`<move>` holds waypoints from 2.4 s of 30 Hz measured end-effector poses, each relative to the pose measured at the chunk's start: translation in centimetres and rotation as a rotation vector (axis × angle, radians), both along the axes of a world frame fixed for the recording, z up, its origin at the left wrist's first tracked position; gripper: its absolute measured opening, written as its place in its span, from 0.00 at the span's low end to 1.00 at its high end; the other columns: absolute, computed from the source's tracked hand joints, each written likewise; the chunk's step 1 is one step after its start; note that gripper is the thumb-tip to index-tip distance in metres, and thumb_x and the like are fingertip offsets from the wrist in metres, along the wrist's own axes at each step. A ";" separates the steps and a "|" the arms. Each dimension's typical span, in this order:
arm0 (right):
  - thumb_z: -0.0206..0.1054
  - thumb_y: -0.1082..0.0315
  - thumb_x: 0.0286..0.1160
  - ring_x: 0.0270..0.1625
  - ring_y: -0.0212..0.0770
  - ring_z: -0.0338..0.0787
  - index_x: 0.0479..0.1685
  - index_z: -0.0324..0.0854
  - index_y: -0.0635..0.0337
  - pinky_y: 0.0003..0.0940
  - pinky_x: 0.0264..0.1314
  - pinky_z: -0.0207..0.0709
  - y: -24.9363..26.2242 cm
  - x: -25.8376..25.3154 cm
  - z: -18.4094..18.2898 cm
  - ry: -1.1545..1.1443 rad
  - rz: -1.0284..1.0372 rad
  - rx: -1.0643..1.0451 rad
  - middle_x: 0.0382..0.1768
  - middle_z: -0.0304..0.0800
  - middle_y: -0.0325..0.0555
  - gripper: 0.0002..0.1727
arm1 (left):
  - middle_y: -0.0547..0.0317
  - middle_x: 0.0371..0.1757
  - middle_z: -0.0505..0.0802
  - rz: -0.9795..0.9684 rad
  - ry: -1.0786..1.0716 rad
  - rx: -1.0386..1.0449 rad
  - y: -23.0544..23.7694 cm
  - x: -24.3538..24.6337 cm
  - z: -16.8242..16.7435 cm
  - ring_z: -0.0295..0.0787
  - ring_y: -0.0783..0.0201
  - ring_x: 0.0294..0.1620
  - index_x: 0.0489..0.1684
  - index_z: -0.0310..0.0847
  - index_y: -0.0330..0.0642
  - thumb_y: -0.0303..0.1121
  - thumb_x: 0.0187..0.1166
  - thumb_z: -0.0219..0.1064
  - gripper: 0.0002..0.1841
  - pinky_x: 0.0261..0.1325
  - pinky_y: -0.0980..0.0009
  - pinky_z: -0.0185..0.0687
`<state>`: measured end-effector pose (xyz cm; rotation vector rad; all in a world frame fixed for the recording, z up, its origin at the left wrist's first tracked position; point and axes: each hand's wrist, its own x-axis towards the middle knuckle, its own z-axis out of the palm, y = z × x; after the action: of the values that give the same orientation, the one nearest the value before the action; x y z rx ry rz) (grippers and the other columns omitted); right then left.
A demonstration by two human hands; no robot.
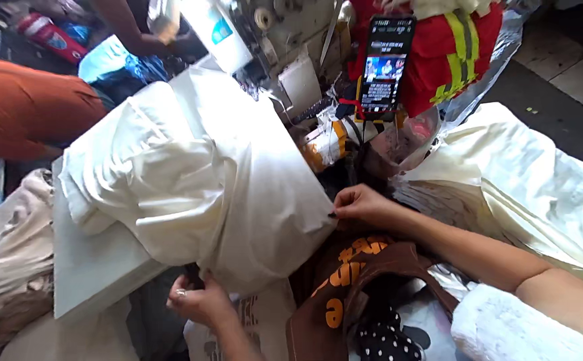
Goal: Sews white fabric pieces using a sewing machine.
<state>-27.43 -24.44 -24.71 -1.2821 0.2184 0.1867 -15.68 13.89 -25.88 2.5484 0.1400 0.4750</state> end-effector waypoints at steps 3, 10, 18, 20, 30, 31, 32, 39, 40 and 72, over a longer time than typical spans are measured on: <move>0.68 0.73 0.79 0.32 0.36 0.94 0.39 0.81 0.69 0.34 0.41 0.91 1.3 1.6 1.1 0.015 0.085 -0.005 0.32 0.92 0.45 0.06 | 0.27 0.58 0.87 -0.504 0.198 -0.216 -6.7 -3.0 1.1 0.87 0.45 0.56 0.69 0.71 0.18 0.31 0.64 0.81 0.36 0.61 0.52 0.84; 0.66 0.76 0.80 0.44 0.35 0.89 0.48 0.88 0.74 0.34 0.55 0.82 2.5 4.9 4.7 -0.298 0.320 -0.280 0.42 0.92 0.54 0.09 | 0.55 0.48 0.94 -0.608 0.365 -0.890 -17.0 -6.9 -0.1 0.93 0.71 0.50 0.60 0.78 0.24 0.17 0.71 0.71 0.18 0.59 0.69 0.91; 0.75 0.77 0.68 0.66 0.53 0.85 0.78 0.71 0.63 0.51 0.62 0.83 -1.6 13.6 4.3 -0.360 -0.404 -0.414 0.72 0.80 0.60 0.34 | 0.74 0.41 0.88 -0.366 0.015 -0.982 -15.0 -5.9 6.7 0.89 0.82 0.41 0.60 0.72 0.36 0.23 0.88 0.50 0.10 0.47 0.80 0.90; 0.72 0.80 0.71 0.51 0.43 0.89 0.79 0.65 0.63 0.42 0.52 0.86 -0.9 14.0 3.6 -0.235 -0.238 -0.183 0.59 0.86 0.56 0.33 | 0.76 0.43 0.88 -0.468 -0.268 -0.764 -14.1 -5.8 8.3 0.86 0.85 0.46 0.52 0.77 0.36 0.21 0.84 0.58 0.07 0.52 0.84 0.85; 0.69 0.80 0.74 0.35 0.31 0.90 0.50 0.83 0.68 0.30 0.43 0.88 -0.4 7.3 -0.2 -0.054 -0.014 0.019 0.38 0.90 0.43 0.09 | 0.72 0.52 0.93 -0.798 -0.432 -0.500 -14.0 -6.3 6.7 0.88 0.79 0.56 0.56 0.88 0.46 0.30 0.87 0.63 0.09 0.60 0.81 0.85; 0.70 0.80 0.73 0.34 0.31 0.90 0.50 0.84 0.66 0.30 0.42 0.89 -0.7 6.9 -0.1 -0.065 -0.055 0.015 0.37 0.91 0.43 0.09 | 0.71 0.52 0.91 -0.787 -0.432 -0.491 -14.1 -6.4 6.7 0.87 0.78 0.56 0.55 0.88 0.47 0.30 0.86 0.64 0.09 0.61 0.81 0.83; 0.71 0.80 0.72 0.34 0.32 0.91 0.50 0.84 0.66 0.31 0.42 0.89 -1.1 6.6 0.3 -0.060 -0.073 0.020 0.37 0.92 0.44 0.10 | 0.70 0.53 0.88 -0.786 -0.434 -0.473 -14.1 -6.5 6.6 0.84 0.77 0.57 0.55 0.89 0.48 0.29 0.85 0.66 0.09 0.62 0.81 0.81; 0.74 0.79 0.69 0.37 0.32 0.91 0.43 0.88 0.66 0.29 0.44 0.88 -0.1 4.2 1.4 -0.023 0.024 0.026 0.36 0.93 0.44 0.07 | 0.53 0.45 0.92 -0.928 -0.478 -0.125 -15.1 -7.5 4.3 0.90 0.65 0.47 0.49 0.90 0.44 0.29 0.82 0.70 0.06 0.52 0.74 0.86; 0.74 0.79 0.69 0.36 0.31 0.91 0.42 0.88 0.66 0.29 0.44 0.88 0.2 3.9 1.2 -0.035 0.034 0.028 0.35 0.93 0.44 0.06 | 0.52 0.43 0.93 -0.944 -0.477 -0.060 -15.3 -7.4 3.6 0.91 0.62 0.43 0.48 0.92 0.44 0.29 0.81 0.70 0.06 0.46 0.71 0.86; 0.74 0.70 0.74 0.36 0.31 0.93 0.46 0.85 0.66 0.29 0.46 0.90 -1.3 0.0 0.9 0.022 0.096 0.025 0.35 0.93 0.40 0.09 | 0.49 0.44 0.94 -1.088 -0.390 0.083 -18.7 -6.9 -0.5 0.91 0.57 0.41 0.46 0.95 0.41 0.30 0.79 0.69 0.09 0.43 0.67 0.89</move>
<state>-27.45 -25.77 -23.79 -1.2667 0.1732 0.2848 -22.63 -4.79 -26.39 2.1249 -1.3330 0.4944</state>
